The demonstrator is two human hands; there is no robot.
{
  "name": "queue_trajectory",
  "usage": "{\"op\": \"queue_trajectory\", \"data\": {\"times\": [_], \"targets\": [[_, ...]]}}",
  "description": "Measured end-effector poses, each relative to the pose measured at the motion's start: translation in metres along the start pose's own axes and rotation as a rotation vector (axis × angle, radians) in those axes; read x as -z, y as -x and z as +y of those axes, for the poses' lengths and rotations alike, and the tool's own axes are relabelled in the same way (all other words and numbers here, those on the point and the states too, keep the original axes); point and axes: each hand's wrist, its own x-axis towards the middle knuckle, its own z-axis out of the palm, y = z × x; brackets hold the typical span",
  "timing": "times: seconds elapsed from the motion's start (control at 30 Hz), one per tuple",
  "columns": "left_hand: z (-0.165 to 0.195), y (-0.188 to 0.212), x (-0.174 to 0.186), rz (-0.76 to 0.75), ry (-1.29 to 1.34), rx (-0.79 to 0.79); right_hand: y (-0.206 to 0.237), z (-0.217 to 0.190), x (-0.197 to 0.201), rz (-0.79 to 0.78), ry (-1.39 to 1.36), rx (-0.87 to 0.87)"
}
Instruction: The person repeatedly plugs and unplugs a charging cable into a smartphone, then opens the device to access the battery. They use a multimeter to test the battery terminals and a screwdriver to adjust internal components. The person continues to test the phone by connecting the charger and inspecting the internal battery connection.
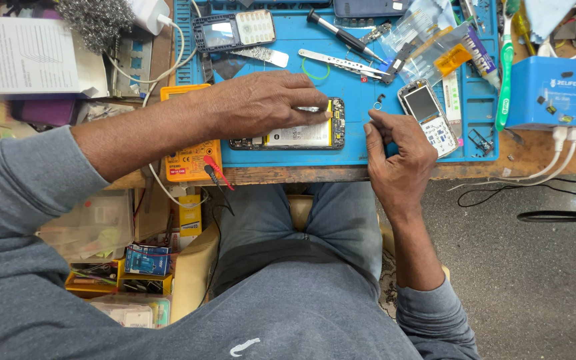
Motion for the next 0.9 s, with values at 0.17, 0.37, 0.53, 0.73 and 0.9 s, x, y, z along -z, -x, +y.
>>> {"op": "queue_trajectory", "data": {"times": [0.17, 0.37, 0.53, 0.73, 0.9], "targets": [[0.000, 0.001, 0.001, -0.014, 0.002, -0.002, 0.001, -0.001, 0.000, 0.004, 0.005, -0.006], [-0.006, 0.002, 0.004, -0.021, -0.004, -0.016, -0.004, 0.001, -0.003, 0.007, 0.007, 0.000], [-0.015, 0.002, 0.006, -0.042, 0.012, -0.010, -0.012, 0.004, -0.007, -0.004, 0.028, -0.010], [-0.030, 0.002, 0.008, -0.048, 0.030, 0.001, -0.025, 0.005, -0.012, -0.015, 0.030, 0.000], [-0.043, 0.003, 0.005, -0.046, 0.013, -0.019, -0.035, 0.008, -0.018, -0.019, 0.053, -0.005]]}}
